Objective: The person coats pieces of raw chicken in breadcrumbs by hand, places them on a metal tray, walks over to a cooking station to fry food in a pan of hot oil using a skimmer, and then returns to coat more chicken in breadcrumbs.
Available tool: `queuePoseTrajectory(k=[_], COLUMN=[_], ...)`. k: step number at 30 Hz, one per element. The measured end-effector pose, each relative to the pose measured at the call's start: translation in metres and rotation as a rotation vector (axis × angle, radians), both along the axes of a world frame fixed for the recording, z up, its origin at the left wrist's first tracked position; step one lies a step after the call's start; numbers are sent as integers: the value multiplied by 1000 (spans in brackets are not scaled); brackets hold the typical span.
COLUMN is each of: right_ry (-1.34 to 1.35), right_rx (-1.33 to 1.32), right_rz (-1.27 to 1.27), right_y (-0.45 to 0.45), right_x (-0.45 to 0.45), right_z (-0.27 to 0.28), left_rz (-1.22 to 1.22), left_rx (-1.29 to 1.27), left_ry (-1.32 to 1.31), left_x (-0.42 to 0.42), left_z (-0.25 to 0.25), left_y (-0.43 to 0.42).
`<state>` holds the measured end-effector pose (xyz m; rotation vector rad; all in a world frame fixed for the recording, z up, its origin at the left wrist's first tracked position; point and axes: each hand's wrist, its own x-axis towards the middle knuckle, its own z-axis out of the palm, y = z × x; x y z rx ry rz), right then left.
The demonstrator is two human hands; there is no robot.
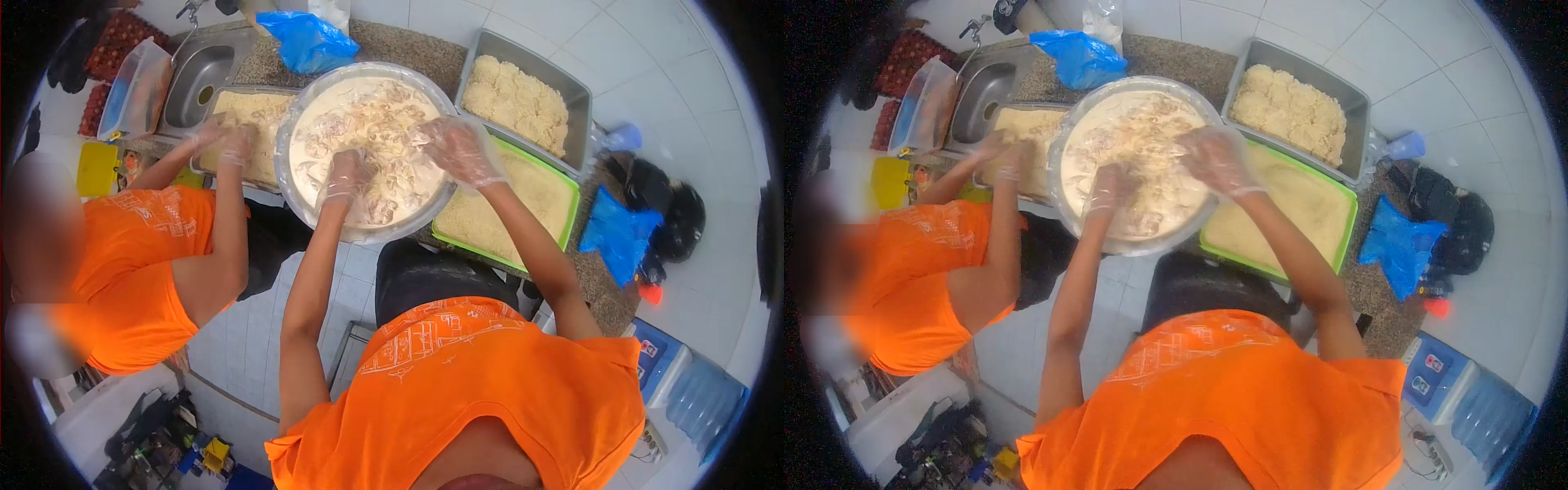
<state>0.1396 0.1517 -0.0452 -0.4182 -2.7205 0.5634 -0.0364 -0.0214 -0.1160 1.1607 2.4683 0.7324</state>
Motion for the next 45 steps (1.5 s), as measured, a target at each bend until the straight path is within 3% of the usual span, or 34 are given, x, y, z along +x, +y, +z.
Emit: queuePoseTrajectory(k=[4,9,12,13,18,22,27,28,31,33,36,38,39,41,42,44,45], right_ry=[-50,162,109,119,106,-61,-262,-378,-367,-480,-388,-364,-443,-521,-468,-418,-362], right_rx=[-91,-140,-197,-85,-109,-193,-128,-181,-26,-160,-241,-220,-234,-244,-305,-373,-473], right_rz=[-81,-171,-283,-313,-400,-511,-460,-456,-445,-360,-564,-539,-598,-654,-691,-726,-672], right_y=[-5,-1,8,12,23,30,58,68,107,121,119,101,89,72,64,59,65], right_x=[4,28,58,70,142,197,240,236,235,230,269,302,313,318,318,318,315], right_z=[39,53,76,81,98,85,29,22,-70,-93,-96,-101,-105,-119,-136,-144,-140], left_rz=[-21,-124,-152,-130,-135,-259,-576,-657,-750,-730,-648,-613,-615,-544,-538,-437,-435], left_rx=[-8,-17,-29,0,-1,-13,-24,13,-116,-107,-16,-302,-308,-231,-232,-362,-359], left_ry=[13,46,-25,1,-189,-224,-217,-217,-91,134,74,330,328,604,602,12,16], left_x=[1,9,20,24,65,122,169,173,181,178,184,201,215,239,236,229,232], left_z=[39,62,88,95,189,207,139,113,13,-46,-33,-43,-48,-60,-84,-134,-115], left_y=[5,8,10,11,21,42,96,116,183,211,187,148,130,110,115,126,130])
